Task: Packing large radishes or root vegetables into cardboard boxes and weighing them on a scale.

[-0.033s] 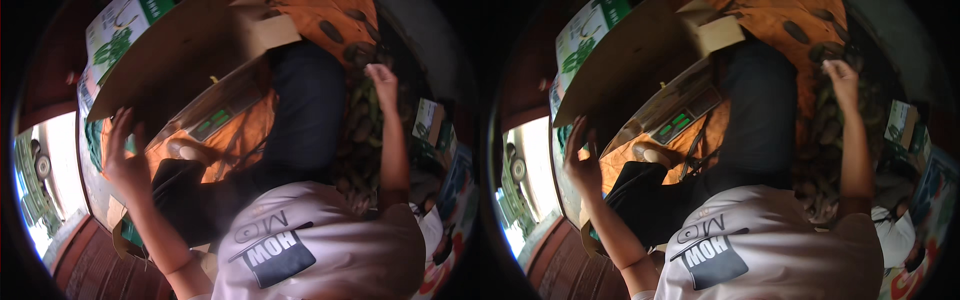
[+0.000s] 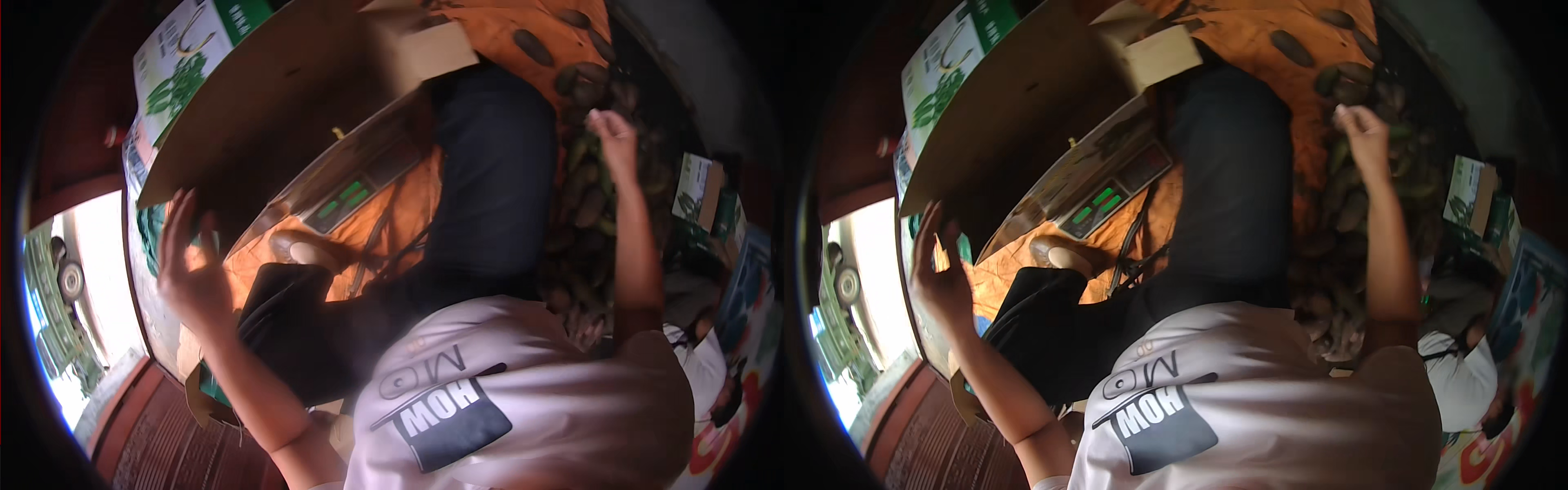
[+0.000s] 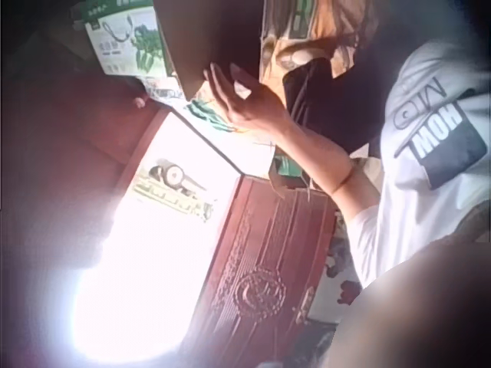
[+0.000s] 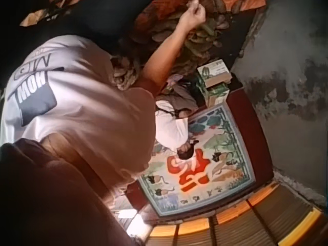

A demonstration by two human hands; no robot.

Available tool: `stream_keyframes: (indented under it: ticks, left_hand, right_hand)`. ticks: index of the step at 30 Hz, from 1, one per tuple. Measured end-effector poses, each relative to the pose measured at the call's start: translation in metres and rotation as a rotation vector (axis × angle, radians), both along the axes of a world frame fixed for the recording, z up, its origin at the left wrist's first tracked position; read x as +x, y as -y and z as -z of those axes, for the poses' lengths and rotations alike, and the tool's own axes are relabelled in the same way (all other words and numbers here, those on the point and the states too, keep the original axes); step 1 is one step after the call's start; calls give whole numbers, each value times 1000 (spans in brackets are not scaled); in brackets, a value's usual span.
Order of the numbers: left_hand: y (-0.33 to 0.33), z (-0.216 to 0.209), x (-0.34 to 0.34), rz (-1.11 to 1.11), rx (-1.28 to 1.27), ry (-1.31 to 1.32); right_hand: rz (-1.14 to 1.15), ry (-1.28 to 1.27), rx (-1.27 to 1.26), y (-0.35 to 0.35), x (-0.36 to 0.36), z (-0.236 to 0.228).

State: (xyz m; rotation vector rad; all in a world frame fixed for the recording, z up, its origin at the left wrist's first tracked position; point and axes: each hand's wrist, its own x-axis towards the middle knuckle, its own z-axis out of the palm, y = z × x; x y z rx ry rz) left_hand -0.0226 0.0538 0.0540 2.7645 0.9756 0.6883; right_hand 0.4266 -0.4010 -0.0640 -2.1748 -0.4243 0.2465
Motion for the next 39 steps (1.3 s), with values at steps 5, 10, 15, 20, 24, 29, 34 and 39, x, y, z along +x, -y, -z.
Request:
stream_keyframes:
  ticks: [5, 10, 15, 20, 24, 29, 34, 39]
  left_hand:
    - [-19, -25, -28, -43, -50, -75]
    - [-43, 54, -40, -97, -287, 75]
    - [-75, 37, -98, -267, -296, -39]
    - [-83, 39, -134, -416, -607, 111]
    - [-86, 63, -126, -392, -636, 121]
    - [-91, 70, -145, -447, -744, 210]
    - [-91, 57, -155, -536, -758, 280]
    - [-91, 99, -149, -599, -875, 446]
  right_hand:
    - [174, -217, -191, 66, -68, 157]
    - [-78, -41, -193, 282, -102, 290]
    - [-490, -407, -669, 245, -142, 273]
    - [-567, -529, -1029, 187, -170, 210]
    - [-644, -453, -1268, 194, -194, 194]
    - [-98, 59, -1003, 217, -174, 213]
    - [606, 85, -1063, 236, -84, 222]
    - [599, -223, -1203, 344, 10, 238]
